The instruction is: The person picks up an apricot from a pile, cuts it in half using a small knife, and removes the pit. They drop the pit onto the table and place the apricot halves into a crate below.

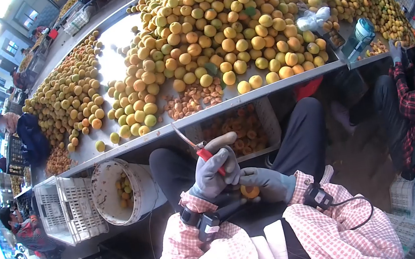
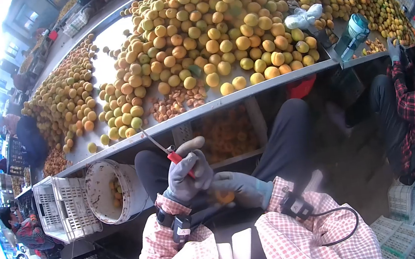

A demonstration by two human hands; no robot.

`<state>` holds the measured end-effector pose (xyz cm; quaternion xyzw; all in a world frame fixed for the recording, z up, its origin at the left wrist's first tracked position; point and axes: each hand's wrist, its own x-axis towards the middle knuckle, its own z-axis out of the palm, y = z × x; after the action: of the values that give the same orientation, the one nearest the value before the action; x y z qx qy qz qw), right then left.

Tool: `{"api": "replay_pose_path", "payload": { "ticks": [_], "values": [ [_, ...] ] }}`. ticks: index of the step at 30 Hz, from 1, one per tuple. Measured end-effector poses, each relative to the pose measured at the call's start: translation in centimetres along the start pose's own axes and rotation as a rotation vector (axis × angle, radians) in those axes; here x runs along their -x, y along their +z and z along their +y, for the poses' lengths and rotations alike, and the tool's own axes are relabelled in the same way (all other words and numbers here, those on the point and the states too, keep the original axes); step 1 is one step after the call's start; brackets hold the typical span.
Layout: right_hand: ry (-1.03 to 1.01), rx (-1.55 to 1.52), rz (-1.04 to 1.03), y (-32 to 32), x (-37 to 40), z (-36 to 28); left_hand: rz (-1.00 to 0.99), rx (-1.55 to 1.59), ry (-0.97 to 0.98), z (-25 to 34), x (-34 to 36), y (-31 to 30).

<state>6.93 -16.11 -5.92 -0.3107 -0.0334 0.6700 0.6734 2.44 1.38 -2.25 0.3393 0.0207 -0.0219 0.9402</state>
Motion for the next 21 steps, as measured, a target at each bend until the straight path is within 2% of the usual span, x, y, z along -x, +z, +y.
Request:
{"api": "replay_pose_path", "payload": {
  "ticks": [2, 3, 4, 6, 8, 10, 12, 14, 15, 16, 17, 19, 20, 21],
  "values": [
    [0.004, 0.043, 0.053, 0.0, 0.5, -0.6, 0.153, -0.054, 0.168, -0.5, -0.5, 1.4],
    [0.060, 0.090, 0.089, 0.8, 1.1, -1.9, 0.292, 0.016, 0.185, -0.5, -0.8, 2.3],
    [0.114, 0.138, 0.125, 1.2, 1.5, -2.5, 0.290, 0.017, 0.182, -0.5, -0.9, 1.9],
    [0.057, 0.098, 0.137, 1.2, 1.3, -1.9, 0.257, 0.165, 0.133, -0.3, -0.9, 0.8],
    [0.002, 0.056, 0.149, 1.7, 1.1, -1.7, 0.238, 0.102, 0.150, -0.7, -0.9, 1.1],
    [0.035, -0.003, 0.132, 2.9, 1.6, -2.2, 0.052, 0.049, 0.092, -0.6, -0.8, 1.5],
    [-0.028, 0.068, 0.184, 1.9, 1.1, -1.3, 0.052, -0.006, 0.084, -0.8, -0.9, 2.0],
    [-0.092, 0.142, 0.236, 1.3, 0.9, -1.1, 0.333, -0.158, 0.283, -2.0, -1.4, 2.6],
    [-0.152, 0.398, 0.301, 1.2, 0.7, -1.3, 0.511, -0.110, 0.285, -1.8, -1.8, 3.9],
    [-0.208, 0.656, 0.363, 1.2, 0.5, -1.3, 0.514, -0.109, 0.282, -1.7, -1.7, 3.5],
    [-0.203, 0.654, 0.362, 1.2, 0.6, -0.9, 0.444, -0.095, 0.269, -1.4, -1.4, 2.7],
    [-0.521, 0.850, 0.383, 1.1, 0.8, -0.3, 0.345, -0.034, 0.264, -0.4, -1.2, 2.4],
    [-0.518, 0.848, 0.384, 1.1, 1.1, -0.5, 0.348, -0.033, 0.262, 0.1, -1.1, 2.4],
    [-0.340, 0.633, 0.365, 1.6, 1.7, -1.3, 0.267, 0.009, 0.271, 0.5, -1.1, 2.3]
  ]
}}
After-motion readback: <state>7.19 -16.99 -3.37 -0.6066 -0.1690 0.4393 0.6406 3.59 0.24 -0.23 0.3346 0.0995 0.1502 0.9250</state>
